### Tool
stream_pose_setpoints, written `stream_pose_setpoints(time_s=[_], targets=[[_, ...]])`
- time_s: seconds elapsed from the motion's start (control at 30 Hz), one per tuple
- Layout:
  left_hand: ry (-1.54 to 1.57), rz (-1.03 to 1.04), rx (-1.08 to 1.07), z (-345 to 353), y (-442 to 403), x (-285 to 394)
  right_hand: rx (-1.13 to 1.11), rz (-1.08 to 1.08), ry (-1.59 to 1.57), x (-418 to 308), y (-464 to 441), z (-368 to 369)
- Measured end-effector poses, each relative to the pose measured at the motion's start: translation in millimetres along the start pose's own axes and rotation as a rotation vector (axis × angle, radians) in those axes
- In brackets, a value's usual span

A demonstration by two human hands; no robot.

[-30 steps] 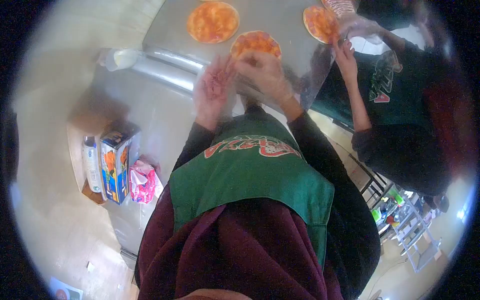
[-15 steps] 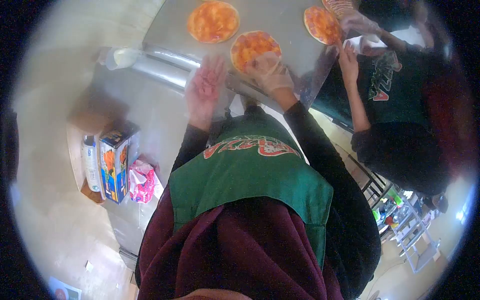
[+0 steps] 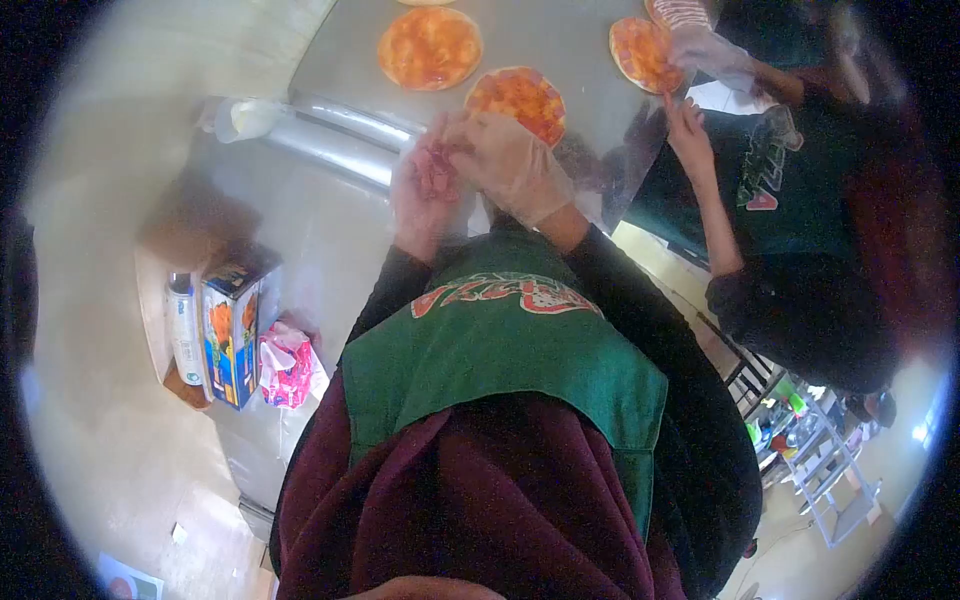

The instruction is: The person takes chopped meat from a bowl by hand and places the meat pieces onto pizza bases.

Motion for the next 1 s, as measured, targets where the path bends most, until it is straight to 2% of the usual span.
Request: stream_pose_setpoints(time_s=[0.1,0.23,0.33,0.4,0.5,0.6,0.7,0.93,1.0], targets=[[0.023,-0.007,-0.027,0,-1,1,-0.010,0.005,0.023,12,7,10],[0.203,-0.081,-0.097,-5,-4,-1,0.086,-0.104,0.009,10,11,11],[0.012,0.001,0.055,4,1,1,0.110,-0.190,0.081,13,12,13],[0.077,-0.036,0.010,0,-2,0,0.057,-0.256,0.183,16,12,10],[0.098,-0.045,-0.022,2,-1,2,0.055,-0.220,0.186,15,11,9],[0.113,-0.042,-0.053,-1,-2,2,0.055,-0.087,0.117,20,12,17],[0.062,-0.012,-0.062,-8,-4,2,0.099,-0.157,0.049,40,14,29],[0.105,-0.013,0.067,-2,-1,9,0.099,0.371,-0.287,49,10,26],[0.124,0.014,0.009,-10,-5,11,0.062,0.469,-0.314,54,6,17]])
Point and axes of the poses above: each hand's wrist, its own y-axis away from the middle knuckle, its own z-axis out of the palm, x = y × z, the point moved 1 cm from there along -y, towards the middle knuckle, and after that the axes turned 14 degrees about x, right-handed, at the moved point
